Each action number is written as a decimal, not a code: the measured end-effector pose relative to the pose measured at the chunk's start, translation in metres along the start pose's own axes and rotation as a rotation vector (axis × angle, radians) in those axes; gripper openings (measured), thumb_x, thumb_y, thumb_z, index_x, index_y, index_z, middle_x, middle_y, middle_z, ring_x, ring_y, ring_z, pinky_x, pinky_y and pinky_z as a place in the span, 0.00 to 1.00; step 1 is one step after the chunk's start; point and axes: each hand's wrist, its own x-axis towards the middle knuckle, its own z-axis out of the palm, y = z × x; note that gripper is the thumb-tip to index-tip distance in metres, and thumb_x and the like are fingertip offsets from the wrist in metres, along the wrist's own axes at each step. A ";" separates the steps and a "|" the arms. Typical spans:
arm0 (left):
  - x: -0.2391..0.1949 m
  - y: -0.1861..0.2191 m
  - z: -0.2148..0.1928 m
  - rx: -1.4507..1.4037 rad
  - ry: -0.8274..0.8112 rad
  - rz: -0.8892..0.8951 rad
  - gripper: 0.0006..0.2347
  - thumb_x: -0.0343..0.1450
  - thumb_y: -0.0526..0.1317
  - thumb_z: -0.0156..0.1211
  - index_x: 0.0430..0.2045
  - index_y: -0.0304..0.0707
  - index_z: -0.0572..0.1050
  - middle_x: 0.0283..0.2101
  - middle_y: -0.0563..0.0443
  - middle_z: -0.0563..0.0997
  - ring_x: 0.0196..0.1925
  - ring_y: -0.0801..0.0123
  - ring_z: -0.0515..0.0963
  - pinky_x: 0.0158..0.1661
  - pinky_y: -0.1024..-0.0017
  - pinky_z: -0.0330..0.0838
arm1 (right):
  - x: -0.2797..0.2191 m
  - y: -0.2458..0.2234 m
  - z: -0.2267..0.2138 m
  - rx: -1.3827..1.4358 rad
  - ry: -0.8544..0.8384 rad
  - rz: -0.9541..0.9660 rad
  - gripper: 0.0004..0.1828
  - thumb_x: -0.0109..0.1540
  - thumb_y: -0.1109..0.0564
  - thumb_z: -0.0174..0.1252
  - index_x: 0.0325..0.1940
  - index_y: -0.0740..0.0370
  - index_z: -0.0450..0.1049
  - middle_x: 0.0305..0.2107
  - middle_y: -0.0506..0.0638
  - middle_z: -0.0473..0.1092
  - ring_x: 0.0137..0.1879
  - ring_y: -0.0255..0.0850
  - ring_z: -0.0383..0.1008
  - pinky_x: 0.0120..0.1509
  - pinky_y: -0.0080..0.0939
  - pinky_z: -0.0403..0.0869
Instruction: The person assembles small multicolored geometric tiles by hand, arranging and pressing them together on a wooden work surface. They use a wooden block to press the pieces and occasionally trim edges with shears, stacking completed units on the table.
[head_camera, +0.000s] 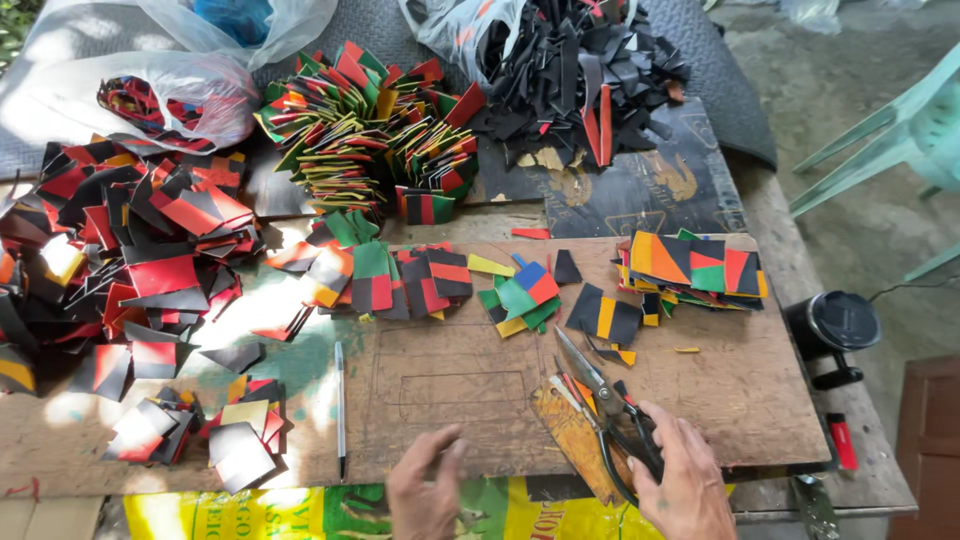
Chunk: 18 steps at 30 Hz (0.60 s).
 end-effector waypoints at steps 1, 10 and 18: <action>0.005 0.012 0.009 0.023 -0.045 0.086 0.07 0.67 0.32 0.64 0.37 0.33 0.84 0.32 0.53 0.86 0.30 0.75 0.83 0.30 0.78 0.79 | -0.001 -0.003 -0.001 0.032 -0.036 0.118 0.39 0.46 0.60 0.73 0.61 0.52 0.70 0.33 0.51 0.73 0.36 0.43 0.76 0.44 0.40 0.77; 0.066 0.092 0.060 -0.056 -0.321 0.176 0.08 0.69 0.32 0.62 0.40 0.33 0.81 0.35 0.48 0.83 0.30 0.71 0.81 0.30 0.73 0.76 | -0.050 0.103 -0.027 0.288 0.308 0.140 0.36 0.44 0.63 0.69 0.57 0.64 0.69 0.34 0.52 0.78 0.35 0.35 0.77 0.43 0.36 0.74; 0.099 0.112 0.170 0.259 -0.372 0.473 0.11 0.66 0.38 0.68 0.38 0.33 0.81 0.37 0.44 0.72 0.43 0.57 0.69 0.43 0.60 0.65 | -0.059 0.186 -0.047 0.065 0.452 0.305 0.24 0.54 0.59 0.70 0.51 0.67 0.72 0.31 0.56 0.76 0.34 0.38 0.79 0.43 0.38 0.77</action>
